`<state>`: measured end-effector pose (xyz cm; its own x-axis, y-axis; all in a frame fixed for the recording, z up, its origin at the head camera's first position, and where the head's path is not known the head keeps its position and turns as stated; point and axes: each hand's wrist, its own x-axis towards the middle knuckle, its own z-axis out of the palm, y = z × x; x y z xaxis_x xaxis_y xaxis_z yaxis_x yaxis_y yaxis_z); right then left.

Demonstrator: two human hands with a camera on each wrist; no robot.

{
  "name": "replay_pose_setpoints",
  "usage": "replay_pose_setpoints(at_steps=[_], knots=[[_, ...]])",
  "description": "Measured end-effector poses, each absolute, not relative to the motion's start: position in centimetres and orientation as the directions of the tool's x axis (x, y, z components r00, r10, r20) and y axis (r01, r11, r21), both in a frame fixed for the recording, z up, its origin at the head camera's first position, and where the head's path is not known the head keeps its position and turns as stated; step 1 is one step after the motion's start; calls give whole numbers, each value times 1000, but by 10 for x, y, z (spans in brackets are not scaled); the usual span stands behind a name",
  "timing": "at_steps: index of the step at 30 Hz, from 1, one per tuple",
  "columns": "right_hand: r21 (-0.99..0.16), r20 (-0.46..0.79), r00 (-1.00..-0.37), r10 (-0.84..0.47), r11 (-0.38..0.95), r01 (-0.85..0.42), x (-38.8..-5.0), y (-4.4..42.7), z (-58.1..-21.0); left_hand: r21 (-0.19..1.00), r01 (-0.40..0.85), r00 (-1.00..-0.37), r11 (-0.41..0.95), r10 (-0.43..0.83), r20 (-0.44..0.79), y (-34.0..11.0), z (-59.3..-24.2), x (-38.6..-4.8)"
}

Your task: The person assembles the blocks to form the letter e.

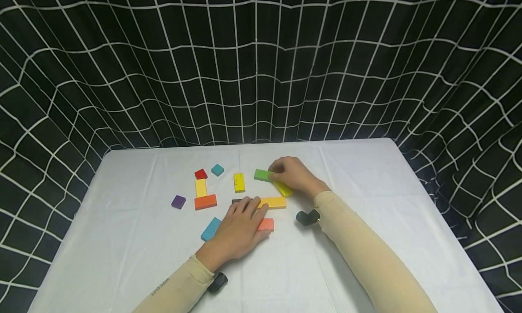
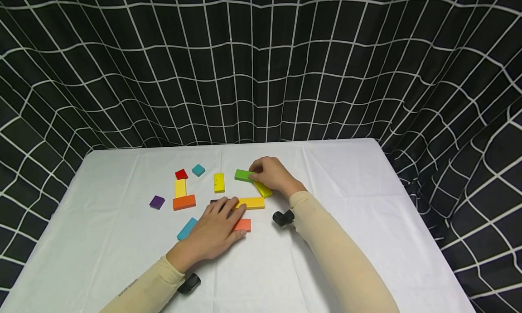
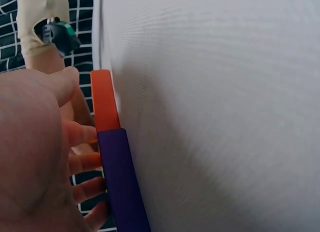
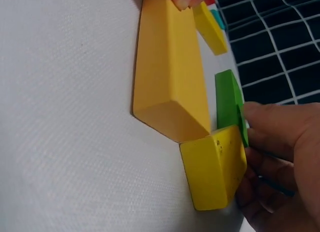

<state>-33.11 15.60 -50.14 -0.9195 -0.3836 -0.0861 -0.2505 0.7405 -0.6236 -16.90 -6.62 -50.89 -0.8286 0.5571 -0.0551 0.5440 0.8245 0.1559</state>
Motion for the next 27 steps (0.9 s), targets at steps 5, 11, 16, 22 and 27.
replay_pose_setpoints(at_steps=[5, 11, 16, 22, 27], knots=[[-635, -28, -926, -376, 722, -274, -328, 161, -498, 156, 546, -826, 823, 561, -65, -65, -508, -171], [-662, 71, -936, -346, 686, -304, -310, 164, -481, 144, 572, -812, 808, 582, -41, -65, -499, -181], [-650, 130, -921, -368, 670, -359, -284, 162, -471, 233, 571, -805, 787, 593, -28, -67, -491, -194], [-567, 221, -890, -399, 689, -451, -255, 158, -471, 439, 501, -829, 746, 559, -3, -77, -478, -209], [-472, 276, -847, -455, 703, -531, -232, 147, -466, 569, 371, -915, 734, 394, 89, -97, -464, -224]])
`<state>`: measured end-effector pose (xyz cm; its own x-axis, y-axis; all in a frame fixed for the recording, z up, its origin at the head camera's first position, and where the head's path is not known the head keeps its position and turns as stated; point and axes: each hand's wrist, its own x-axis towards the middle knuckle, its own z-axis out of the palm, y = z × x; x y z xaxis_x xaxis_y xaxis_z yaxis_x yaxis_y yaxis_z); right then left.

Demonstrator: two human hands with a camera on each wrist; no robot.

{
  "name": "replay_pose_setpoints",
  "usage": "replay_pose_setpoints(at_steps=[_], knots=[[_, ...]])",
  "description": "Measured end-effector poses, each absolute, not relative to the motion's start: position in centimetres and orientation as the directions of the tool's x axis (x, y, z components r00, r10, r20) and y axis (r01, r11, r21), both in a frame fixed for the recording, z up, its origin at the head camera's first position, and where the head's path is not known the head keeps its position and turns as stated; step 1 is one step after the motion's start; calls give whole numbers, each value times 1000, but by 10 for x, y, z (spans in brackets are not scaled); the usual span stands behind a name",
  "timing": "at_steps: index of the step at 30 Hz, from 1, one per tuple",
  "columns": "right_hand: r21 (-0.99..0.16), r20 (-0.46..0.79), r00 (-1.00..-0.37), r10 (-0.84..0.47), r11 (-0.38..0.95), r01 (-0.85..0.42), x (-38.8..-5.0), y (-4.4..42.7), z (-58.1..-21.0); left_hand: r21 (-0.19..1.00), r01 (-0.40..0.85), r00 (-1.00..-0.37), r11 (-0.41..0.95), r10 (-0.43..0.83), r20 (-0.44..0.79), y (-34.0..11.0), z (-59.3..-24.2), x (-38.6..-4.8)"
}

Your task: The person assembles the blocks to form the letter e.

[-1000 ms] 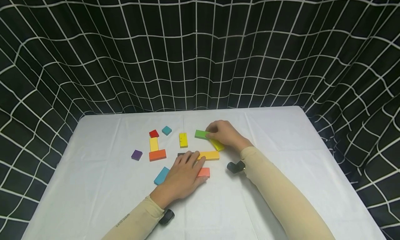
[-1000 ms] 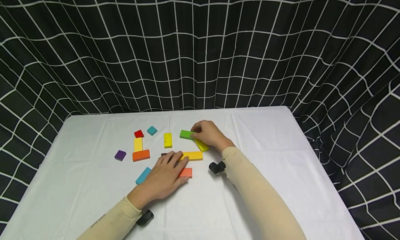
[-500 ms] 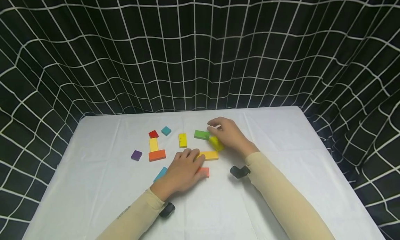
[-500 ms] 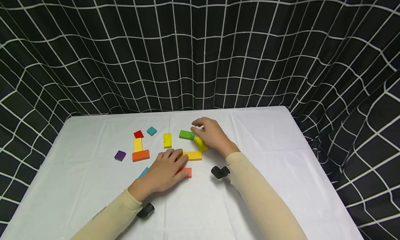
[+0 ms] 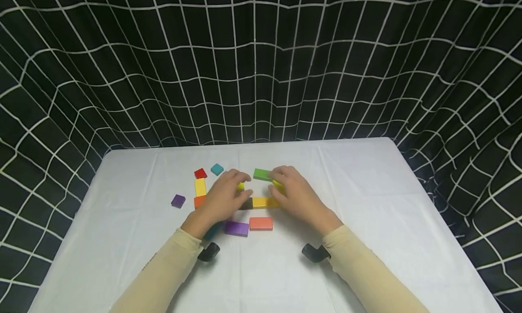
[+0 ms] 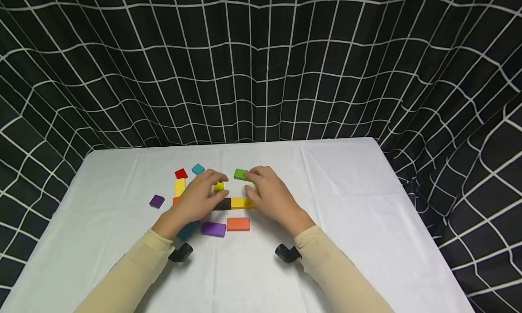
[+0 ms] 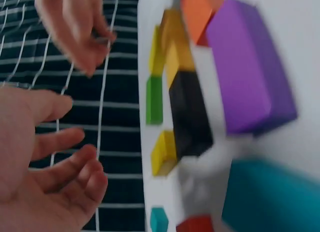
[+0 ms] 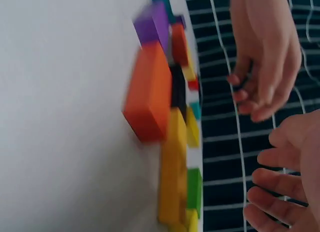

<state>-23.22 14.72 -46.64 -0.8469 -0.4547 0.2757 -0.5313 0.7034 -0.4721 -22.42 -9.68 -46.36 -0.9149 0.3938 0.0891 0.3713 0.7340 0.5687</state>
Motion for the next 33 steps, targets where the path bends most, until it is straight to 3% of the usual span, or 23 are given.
replay_pose_setpoints(at_steps=[5, 9, 19, 33], knots=[[-392, 248, -814, -525, 714, -581, -214, 134, -472, 659, 213, -974, 722, 214, 80, -117, -457, -238], [-342, 240, -789, -565, 711, -614, -206, 127, -479, 699, 131, -989, 703, 144, 41, -124, -462, -245], [-280, 259, -738, -623, 683, -675, -198, 122, -496, 718, 82, -995, 691, 92, 25, -118, -489, -263], [-259, 206, -751, -627, 705, -660, -197, 118, -505, 661, -5, -993, 751, 74, -91, -103, -497, -277]])
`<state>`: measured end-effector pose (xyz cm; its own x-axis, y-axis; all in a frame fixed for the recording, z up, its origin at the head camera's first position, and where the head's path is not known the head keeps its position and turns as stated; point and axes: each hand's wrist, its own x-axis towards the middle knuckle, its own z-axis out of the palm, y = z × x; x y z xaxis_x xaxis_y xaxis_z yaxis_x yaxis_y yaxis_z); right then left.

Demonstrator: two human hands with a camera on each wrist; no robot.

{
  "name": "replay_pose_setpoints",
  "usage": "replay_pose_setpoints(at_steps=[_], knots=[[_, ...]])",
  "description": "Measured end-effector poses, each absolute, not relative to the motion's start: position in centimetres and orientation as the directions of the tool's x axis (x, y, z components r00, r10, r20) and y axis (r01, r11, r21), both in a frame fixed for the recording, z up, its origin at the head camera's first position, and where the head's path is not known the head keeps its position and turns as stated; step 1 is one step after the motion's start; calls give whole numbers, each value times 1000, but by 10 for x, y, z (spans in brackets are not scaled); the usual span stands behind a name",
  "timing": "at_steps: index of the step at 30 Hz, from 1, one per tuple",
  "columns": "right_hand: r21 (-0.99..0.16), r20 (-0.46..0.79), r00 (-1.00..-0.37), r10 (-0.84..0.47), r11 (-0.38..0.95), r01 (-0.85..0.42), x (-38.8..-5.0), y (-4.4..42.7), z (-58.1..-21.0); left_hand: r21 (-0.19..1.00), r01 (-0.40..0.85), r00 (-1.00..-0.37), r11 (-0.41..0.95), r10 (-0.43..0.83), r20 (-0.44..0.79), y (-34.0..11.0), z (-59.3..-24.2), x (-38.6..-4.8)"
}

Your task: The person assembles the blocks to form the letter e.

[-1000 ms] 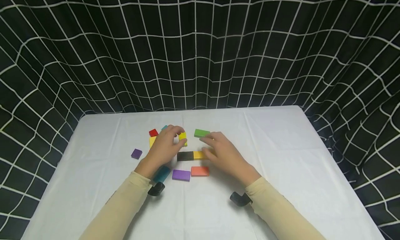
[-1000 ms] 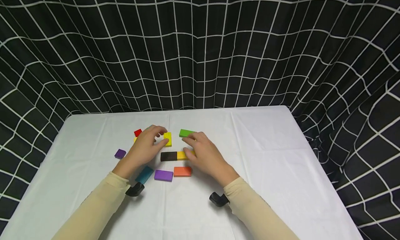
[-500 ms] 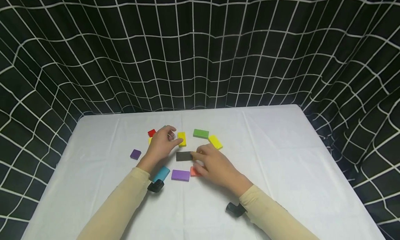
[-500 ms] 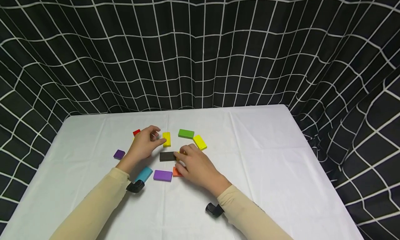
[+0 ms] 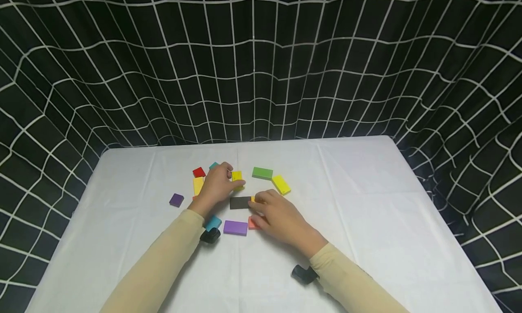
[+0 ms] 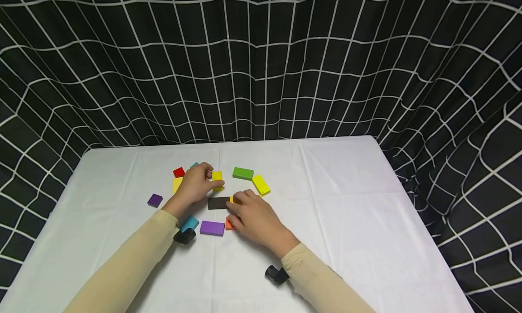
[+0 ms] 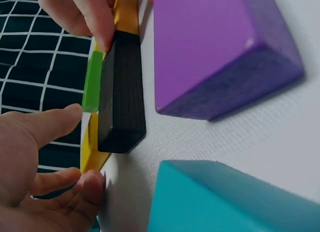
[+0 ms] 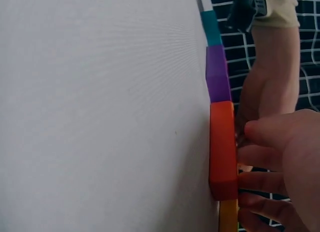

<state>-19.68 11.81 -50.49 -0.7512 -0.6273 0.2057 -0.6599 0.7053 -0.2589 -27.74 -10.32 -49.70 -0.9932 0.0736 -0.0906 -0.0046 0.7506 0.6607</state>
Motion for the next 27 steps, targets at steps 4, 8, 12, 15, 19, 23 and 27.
replay_pose_setpoints(at_steps=[4, 8, 12, 15, 19, 23, 27], knots=[[-267, 202, -753, -627, 704, -658, -196, 117, -503, 640, 18, -991, 768, 99, -91, -104, -494, -278], [-274, 198, -754, -626, 703, -656, -195, 116, -501, 635, 91, -983, 767, 170, -64, -110, -491, -279], [-277, 190, -762, -620, 710, -647, -195, 117, -500, 617, 201, -960, 761, 277, -29, -116, -489, -281], [-278, 196, -761, -619, 709, -648, -194, 118, -500, 539, 309, -926, 784, 377, -17, -118, -489, -282], [-275, 213, -751, -625, 699, -660, -194, 120, -501, 426, 436, -872, 793, 489, -20, -120, -490, -283], [-275, 216, -746, -630, 694, -665, -194, 120, -503, 402, 457, -861, 794, 508, -23, -120, -489, -284], [-276, 212, -750, -627, 698, -661, -194, 120, -504, 427, 420, -876, 801, 480, -39, -119, -489, -287]])
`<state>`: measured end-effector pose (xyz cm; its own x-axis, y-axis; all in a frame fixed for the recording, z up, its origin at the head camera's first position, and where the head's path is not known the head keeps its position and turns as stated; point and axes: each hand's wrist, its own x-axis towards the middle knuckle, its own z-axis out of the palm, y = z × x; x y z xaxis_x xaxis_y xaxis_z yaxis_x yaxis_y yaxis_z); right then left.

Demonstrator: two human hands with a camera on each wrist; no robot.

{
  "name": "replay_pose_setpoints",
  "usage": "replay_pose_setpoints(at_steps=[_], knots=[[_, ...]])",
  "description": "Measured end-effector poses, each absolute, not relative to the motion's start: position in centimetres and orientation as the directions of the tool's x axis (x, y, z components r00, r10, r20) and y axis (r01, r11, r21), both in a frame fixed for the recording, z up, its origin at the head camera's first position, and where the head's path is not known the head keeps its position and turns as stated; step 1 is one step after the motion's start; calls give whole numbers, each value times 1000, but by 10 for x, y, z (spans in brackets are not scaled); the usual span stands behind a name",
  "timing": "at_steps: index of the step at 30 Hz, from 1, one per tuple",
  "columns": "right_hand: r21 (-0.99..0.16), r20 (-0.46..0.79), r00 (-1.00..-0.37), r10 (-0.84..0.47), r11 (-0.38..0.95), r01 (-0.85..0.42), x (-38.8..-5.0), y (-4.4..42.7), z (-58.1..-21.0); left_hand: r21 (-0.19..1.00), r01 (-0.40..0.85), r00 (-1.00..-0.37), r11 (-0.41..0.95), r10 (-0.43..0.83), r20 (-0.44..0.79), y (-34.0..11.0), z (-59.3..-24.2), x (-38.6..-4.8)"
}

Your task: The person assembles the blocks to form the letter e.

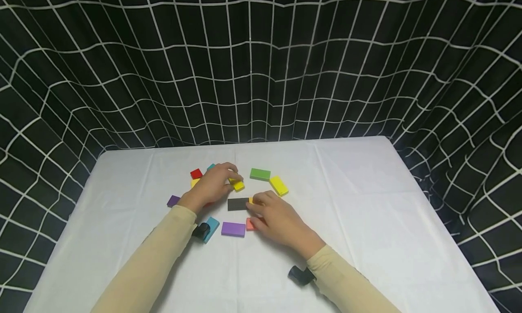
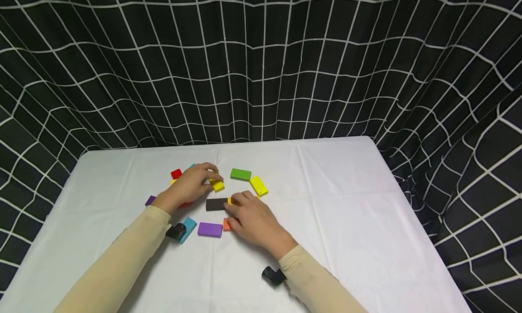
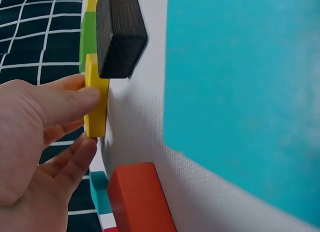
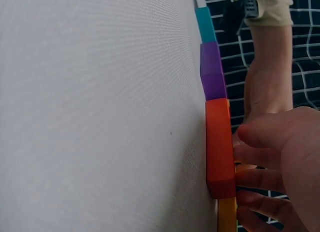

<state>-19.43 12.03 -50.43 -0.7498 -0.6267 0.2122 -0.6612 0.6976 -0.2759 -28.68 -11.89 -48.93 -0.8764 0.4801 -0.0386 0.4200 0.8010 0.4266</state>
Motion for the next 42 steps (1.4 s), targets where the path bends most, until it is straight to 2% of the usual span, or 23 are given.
replay_pose_setpoints(at_steps=[16, 23, 42], knots=[[-281, 216, -756, -618, 702, -654, -195, 119, -507, 469, 288, -930, 835, 361, -72, -117, -496, -305], [-281, 194, -768, -611, 715, -640, -194, 119, -504, 434, 293, -932, 852, 356, -71, -113, -497, -311], [-272, 200, -764, -614, 714, -645, -194, 120, -504, 448, 304, -931, 841, 361, -45, -106, -499, -314]])
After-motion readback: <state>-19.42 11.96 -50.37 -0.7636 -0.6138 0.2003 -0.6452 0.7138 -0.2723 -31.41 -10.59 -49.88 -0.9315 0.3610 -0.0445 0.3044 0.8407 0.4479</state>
